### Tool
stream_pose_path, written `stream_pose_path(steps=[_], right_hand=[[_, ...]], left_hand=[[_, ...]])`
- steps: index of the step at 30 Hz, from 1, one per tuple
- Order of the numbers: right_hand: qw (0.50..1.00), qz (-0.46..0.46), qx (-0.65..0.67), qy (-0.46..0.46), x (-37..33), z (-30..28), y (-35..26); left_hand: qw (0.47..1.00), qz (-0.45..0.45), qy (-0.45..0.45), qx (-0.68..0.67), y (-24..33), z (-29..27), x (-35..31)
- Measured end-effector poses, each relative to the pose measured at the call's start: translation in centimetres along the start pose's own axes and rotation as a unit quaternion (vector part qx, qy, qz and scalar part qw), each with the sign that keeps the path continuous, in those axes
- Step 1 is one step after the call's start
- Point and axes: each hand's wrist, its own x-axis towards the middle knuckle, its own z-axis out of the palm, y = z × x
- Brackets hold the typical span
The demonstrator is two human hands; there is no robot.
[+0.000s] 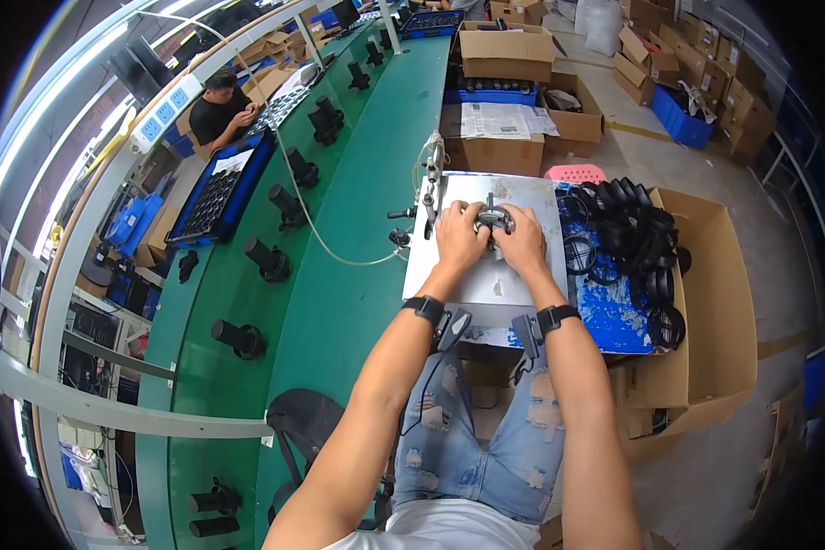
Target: Assembling optical components using a manual press tool on an assembly line.
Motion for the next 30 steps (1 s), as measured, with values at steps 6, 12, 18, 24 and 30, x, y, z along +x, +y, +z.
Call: stream_pose_path(steps=[6, 12, 18, 24, 30], right_hand=[[0.99, 0.029, -0.128, -0.055, 2.6, 1.3, 2.7], [0.978, -0.024, -0.185, -0.096, 1.7, 0.1, 3.9], [0.971, -0.054, -0.222, -0.073, 0.9, 1.3, 3.5], [0.968, -0.075, -0.234, -0.056, 1.6, 1.2, 4.0], [0.968, -0.047, -0.239, -0.054, 1.4, 1.0, 5.0]], left_hand=[[0.994, -0.093, -0.055, -0.028, -2.7, 2.4, 1.8], [0.988, -0.005, -0.095, -0.123, -3.6, 2.1, 2.0], [0.988, 0.023, -0.137, -0.067, -4.3, 2.0, 2.4], [0.998, 0.02, -0.058, -0.01, -3.6, 2.5, 0.4], [0.995, 0.016, -0.095, 0.017, -2.5, 2.3, -1.3]])
